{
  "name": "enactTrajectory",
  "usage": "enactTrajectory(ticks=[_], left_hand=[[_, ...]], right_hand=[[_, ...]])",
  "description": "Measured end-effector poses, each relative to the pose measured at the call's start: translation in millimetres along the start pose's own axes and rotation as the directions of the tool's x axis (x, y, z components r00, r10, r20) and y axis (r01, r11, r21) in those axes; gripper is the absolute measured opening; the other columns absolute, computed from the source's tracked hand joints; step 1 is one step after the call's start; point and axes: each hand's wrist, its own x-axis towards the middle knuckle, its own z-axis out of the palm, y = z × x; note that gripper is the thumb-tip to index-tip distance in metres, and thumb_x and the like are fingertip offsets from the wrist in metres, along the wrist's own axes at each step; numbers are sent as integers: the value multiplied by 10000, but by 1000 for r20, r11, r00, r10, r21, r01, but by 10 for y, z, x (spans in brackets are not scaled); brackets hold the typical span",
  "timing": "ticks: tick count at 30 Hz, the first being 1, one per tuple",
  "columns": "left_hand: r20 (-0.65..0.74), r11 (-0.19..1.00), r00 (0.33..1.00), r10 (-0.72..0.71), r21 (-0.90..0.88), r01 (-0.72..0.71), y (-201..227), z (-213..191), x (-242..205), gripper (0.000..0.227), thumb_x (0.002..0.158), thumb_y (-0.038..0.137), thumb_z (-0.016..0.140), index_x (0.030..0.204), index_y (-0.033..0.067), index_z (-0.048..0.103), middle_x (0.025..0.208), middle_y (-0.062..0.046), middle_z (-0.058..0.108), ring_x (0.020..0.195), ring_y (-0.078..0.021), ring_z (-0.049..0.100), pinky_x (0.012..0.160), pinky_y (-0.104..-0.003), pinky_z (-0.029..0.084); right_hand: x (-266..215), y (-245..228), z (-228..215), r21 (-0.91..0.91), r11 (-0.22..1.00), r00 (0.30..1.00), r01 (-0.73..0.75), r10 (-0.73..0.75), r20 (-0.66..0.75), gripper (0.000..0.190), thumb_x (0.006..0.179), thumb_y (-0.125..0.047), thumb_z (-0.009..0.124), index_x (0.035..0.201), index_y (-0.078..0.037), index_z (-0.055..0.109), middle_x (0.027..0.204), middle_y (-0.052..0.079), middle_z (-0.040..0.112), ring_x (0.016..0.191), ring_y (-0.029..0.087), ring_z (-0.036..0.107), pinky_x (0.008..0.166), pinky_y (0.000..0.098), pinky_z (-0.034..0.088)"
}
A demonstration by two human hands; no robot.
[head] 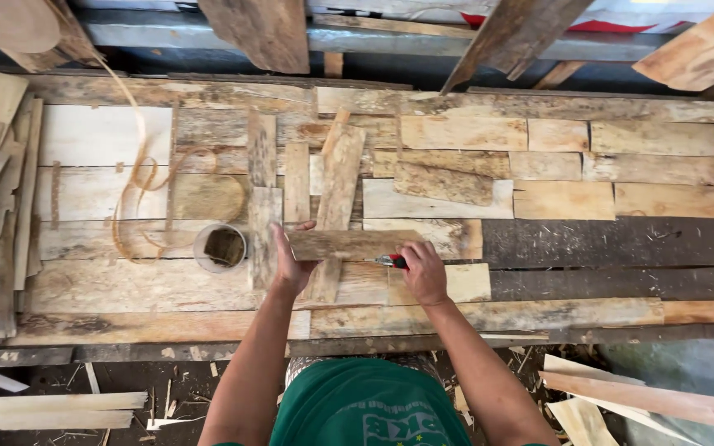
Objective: Arranging and trimming thin wood panels on a frame.
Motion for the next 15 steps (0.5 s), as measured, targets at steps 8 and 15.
enactTrajectory(ticks=[8,15], left_hand=[[176,931,971,-159,355,88,-820,154,188,388,892,177,688,1259,71,618,1162,-108,680,1037,-195,670,888,-366,565],[13,865,995,-96,496,77,-1948,-479,572,307,1026,299,762,914,27,673,845,-33,656,747,-134,526,642,-327,448]], right_hand=[[-528,835,-387,-26,994,991,-110,108,-82,431,715,27,754,1129,-63,673,1098,143,616,1056,369,590,899,443,503],[-1250,2093,-216,143,824,795,-548,566,-219,353,880,14,656,1229,-6,605,1152,209,643,1073,395,625,910,458,510]])
